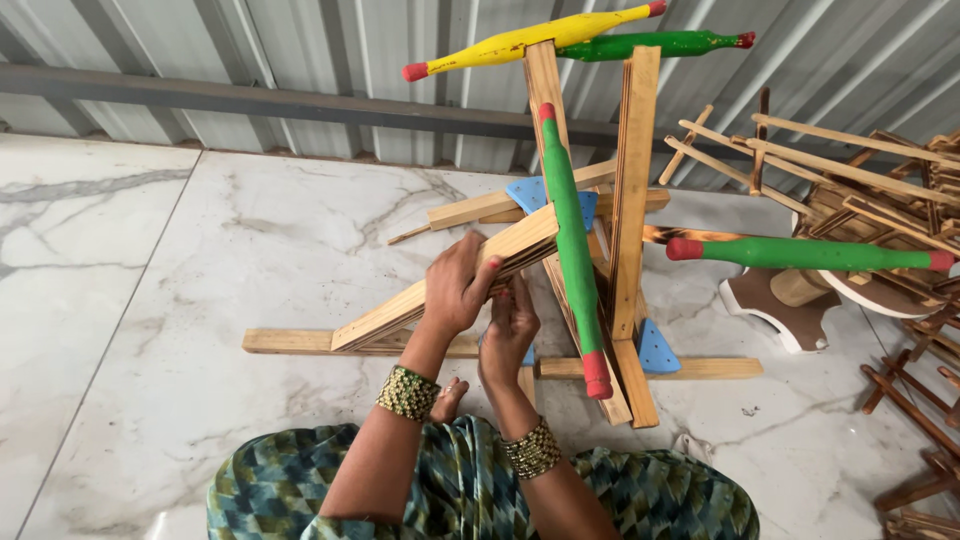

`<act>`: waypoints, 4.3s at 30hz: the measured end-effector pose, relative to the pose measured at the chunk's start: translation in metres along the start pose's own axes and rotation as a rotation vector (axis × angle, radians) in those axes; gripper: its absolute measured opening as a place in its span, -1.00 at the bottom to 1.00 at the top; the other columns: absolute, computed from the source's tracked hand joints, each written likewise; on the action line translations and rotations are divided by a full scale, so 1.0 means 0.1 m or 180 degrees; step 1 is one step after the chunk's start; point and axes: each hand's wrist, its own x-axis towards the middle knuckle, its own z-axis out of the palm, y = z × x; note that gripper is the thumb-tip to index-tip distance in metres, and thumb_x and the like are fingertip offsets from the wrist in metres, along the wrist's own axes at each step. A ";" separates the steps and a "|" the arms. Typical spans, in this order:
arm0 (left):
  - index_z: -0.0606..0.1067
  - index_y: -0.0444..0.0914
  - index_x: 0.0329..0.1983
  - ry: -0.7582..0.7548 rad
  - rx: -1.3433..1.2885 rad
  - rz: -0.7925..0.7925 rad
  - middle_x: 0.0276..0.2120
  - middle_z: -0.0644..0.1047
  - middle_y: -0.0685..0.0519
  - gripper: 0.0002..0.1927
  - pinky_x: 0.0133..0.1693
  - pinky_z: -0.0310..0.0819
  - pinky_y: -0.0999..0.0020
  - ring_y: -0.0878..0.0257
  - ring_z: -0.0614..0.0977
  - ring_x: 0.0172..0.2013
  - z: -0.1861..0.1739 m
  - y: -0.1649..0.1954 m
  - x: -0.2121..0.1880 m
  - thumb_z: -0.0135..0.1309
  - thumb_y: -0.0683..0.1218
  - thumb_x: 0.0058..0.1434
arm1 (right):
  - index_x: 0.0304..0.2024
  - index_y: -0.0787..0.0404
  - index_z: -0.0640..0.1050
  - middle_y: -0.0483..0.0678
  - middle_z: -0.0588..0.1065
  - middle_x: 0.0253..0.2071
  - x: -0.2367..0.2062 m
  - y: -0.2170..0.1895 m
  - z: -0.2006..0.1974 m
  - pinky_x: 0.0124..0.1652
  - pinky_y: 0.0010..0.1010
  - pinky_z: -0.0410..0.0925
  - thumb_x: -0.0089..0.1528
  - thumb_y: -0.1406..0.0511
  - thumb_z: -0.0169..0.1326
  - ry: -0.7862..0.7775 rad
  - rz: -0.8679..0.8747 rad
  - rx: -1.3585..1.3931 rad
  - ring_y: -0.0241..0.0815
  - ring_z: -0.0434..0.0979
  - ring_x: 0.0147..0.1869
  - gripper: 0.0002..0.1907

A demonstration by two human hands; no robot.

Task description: The person sits on the floor holding a wooden furniture frame steady with one hand while rubbing an abrasive pad along its wooden bars with the other. They reposition the frame, sand different bars and joints, place a green painted spindle across the frame, and continue sanding the wood surfaces.

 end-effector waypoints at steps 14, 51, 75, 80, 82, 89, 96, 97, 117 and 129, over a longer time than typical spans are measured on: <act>0.45 -0.26 -0.31 0.0819 0.0809 -0.0468 -0.40 0.55 -0.10 -0.57 -0.27 0.46 0.03 -0.10 0.59 -0.37 -0.22 -0.65 -0.56 0.43 0.05 -0.01 | 0.02 0.41 0.59 -0.02 0.60 -0.05 0.47 0.18 -1.36 -0.04 -0.50 0.46 0.33 0.48 0.07 0.0350 -0.0205 0.0079 -0.33 0.59 -0.06 -0.77; 0.45 -0.26 -0.39 0.0655 0.0360 -0.1356 -0.48 0.60 -0.06 -0.51 -0.35 0.48 0.16 0.08 0.63 -0.47 -0.30 -0.40 -0.41 0.42 0.16 -0.06 | -0.38 0.16 0.56 0.03 0.51 -0.31 0.23 0.73 -1.03 -0.13 -0.06 0.34 0.08 0.41 0.12 -0.1630 -0.1128 -0.3036 0.13 0.49 -0.15 -0.93; 0.46 -0.23 -0.12 -0.0757 0.0273 -0.0884 -0.49 0.58 -0.18 -0.10 -0.24 0.46 -0.07 -0.18 0.66 -0.29 -0.59 -0.42 -0.01 -0.21 0.65 0.07 | -0.50 0.22 0.65 0.15 0.55 -0.34 -0.12 0.73 -0.15 -0.22 -0.06 0.41 0.03 0.42 0.15 -0.1825 -0.0232 -0.3519 0.17 0.56 -0.24 -0.93; 0.48 -0.23 -0.18 -0.0639 0.0372 -0.0944 -0.51 0.56 -0.19 -0.14 -0.26 0.43 -0.09 -0.20 0.62 -0.30 -0.56 -0.39 -0.02 -0.22 0.63 0.09 | -0.41 0.30 0.61 0.04 0.61 -0.41 -0.40 0.77 0.49 -0.30 -0.35 0.45 0.03 0.47 0.12 -0.1597 0.1106 -0.1379 -0.13 0.63 -0.34 -0.91; 0.46 -0.25 -0.22 -0.0668 0.0304 -0.1008 -0.49 0.56 -0.20 -0.16 -0.25 0.42 -0.08 -0.20 0.61 -0.30 -0.56 -0.38 -0.02 -0.21 0.61 0.12 | -0.45 0.43 0.53 0.06 0.57 -0.46 -0.45 0.75 0.64 -0.38 -0.31 0.38 0.05 0.53 0.11 -0.1673 0.1758 -0.0896 -0.17 0.53 -0.37 -0.98; 0.46 -0.24 -0.23 -0.0673 -0.0079 -0.0947 -0.36 0.56 -0.18 -0.27 -0.19 0.41 0.01 -0.12 0.58 -0.26 -0.59 -0.43 -0.05 -0.18 0.51 0.19 | -0.13 0.25 0.51 -0.08 0.54 -0.21 0.11 0.46 0.34 0.01 -0.50 0.38 0.43 0.32 0.02 -0.0263 0.0106 0.0257 -0.32 0.52 -0.14 -0.88; 0.41 -0.27 0.08 -0.0790 -0.0263 -0.0467 -0.19 0.57 -0.20 -0.33 -0.11 0.42 0.04 -0.13 0.60 -0.14 -0.56 -0.35 0.09 -0.19 0.39 0.34 | -0.03 0.31 0.49 -0.06 0.56 -0.04 0.95 0.03 0.21 0.06 -0.47 0.45 0.34 0.39 0.09 0.0535 -0.0811 0.0671 -0.33 0.56 0.02 -0.83; 0.39 -0.29 0.17 -0.0615 -0.0358 -0.0110 -0.09 0.55 -0.23 -0.34 -0.09 0.41 0.02 -0.16 0.57 -0.09 -0.51 -0.30 0.16 -0.21 0.35 0.41 | -0.04 0.34 0.51 -0.04 0.54 -0.07 0.84 0.06 0.24 0.01 -0.48 0.41 0.38 0.41 0.09 0.0511 -0.0836 0.0431 -0.32 0.52 -0.03 -0.88; 0.59 -0.37 -0.13 -0.1289 -0.2987 -0.1145 -0.47 0.54 0.17 -0.55 -0.43 0.35 0.47 0.47 0.44 -0.48 -0.35 -0.05 0.66 0.00 0.13 0.46 | 0.01 0.25 0.53 0.05 0.51 -0.04 0.19 0.05 0.39 0.04 -0.23 0.45 0.20 0.55 0.04 -0.0513 -0.2382 -0.1417 0.02 0.54 0.07 -0.67; 0.61 -0.38 -0.11 -0.1225 -0.2741 -0.1018 -0.35 0.68 0.11 -0.61 -0.16 0.53 0.55 0.48 0.61 -0.34 -0.44 -0.07 0.72 -0.02 0.05 0.44 | 0.04 0.21 0.61 -0.01 0.52 0.04 0.33 0.21 0.21 0.17 -0.19 0.42 0.21 0.58 0.07 -0.0824 -0.2855 -0.1994 -0.04 0.49 0.17 -0.61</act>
